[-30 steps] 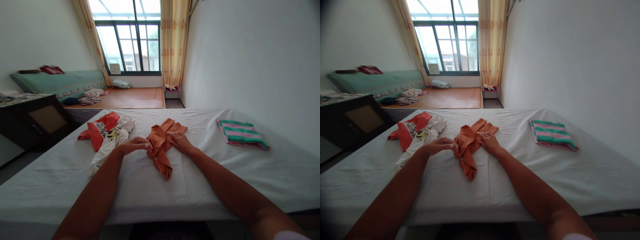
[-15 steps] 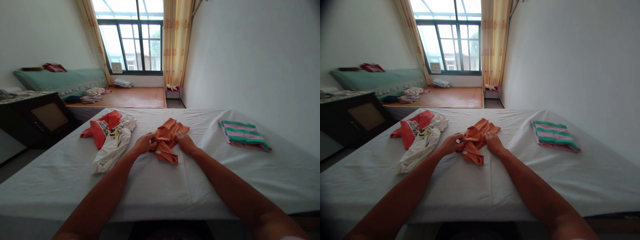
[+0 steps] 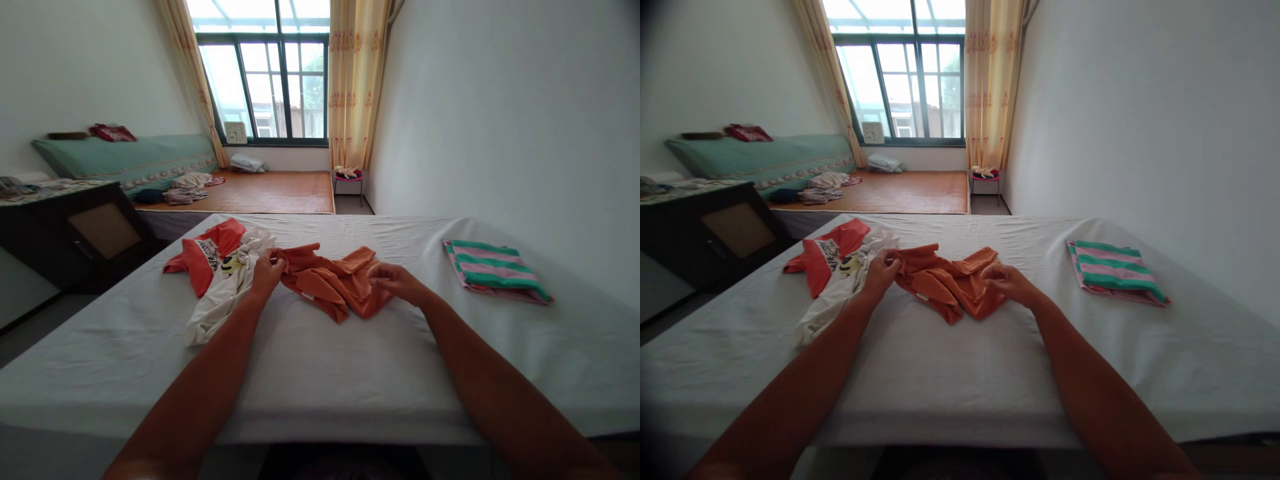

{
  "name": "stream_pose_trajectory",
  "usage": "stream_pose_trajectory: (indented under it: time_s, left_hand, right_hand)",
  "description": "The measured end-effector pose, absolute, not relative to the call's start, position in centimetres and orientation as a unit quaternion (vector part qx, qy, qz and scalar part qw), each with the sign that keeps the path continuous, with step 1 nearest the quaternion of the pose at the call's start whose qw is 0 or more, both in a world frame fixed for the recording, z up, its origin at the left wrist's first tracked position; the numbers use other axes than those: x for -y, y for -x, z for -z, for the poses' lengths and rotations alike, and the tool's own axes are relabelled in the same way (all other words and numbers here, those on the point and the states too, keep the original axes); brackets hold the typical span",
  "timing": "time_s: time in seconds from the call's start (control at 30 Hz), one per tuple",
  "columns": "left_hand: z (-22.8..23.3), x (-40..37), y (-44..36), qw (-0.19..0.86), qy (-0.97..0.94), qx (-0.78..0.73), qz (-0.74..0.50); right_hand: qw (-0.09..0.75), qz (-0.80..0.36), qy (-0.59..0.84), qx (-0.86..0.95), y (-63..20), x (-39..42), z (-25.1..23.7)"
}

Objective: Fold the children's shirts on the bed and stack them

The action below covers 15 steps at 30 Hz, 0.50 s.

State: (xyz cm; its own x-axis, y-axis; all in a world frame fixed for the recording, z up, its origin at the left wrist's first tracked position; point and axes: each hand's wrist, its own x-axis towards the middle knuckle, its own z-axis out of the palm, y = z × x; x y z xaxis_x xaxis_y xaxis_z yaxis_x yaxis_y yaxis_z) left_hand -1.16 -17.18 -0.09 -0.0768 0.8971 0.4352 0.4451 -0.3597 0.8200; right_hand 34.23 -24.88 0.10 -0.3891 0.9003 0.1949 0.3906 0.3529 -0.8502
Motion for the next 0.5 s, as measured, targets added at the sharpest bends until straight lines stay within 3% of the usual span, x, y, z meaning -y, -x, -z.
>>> stream_pose_trajectory:
  time_s: [0.07, 0.13, 0.33, 0.5]
  left_hand:
    - [-0.7, 17.9, 0.9, 0.109, -0.667, -0.523, -0.519]
    - [-1.5, 18.9, 0.1, 0.056, -0.726, -0.480, -0.489]
    - [-1.2, 22.0, -2.9, 0.154, -0.922, -0.265, -0.237]
    - [-0.7, 21.5, -2.5, 0.149, -0.917, -0.287, -0.235]
  right_hand:
    - [0.384, -0.263, 0.452, 0.761, -33.9, 24.2, 0.5]
    - [0.349, -0.193, 0.443, 0.803, -34.2, 23.7, 1.2]
    - [0.212, -0.105, 0.491, 0.838, -35.6, 23.6, 2.2]
    - [0.238, -0.121, 0.519, 0.812, -35.8, 23.8, 1.5]
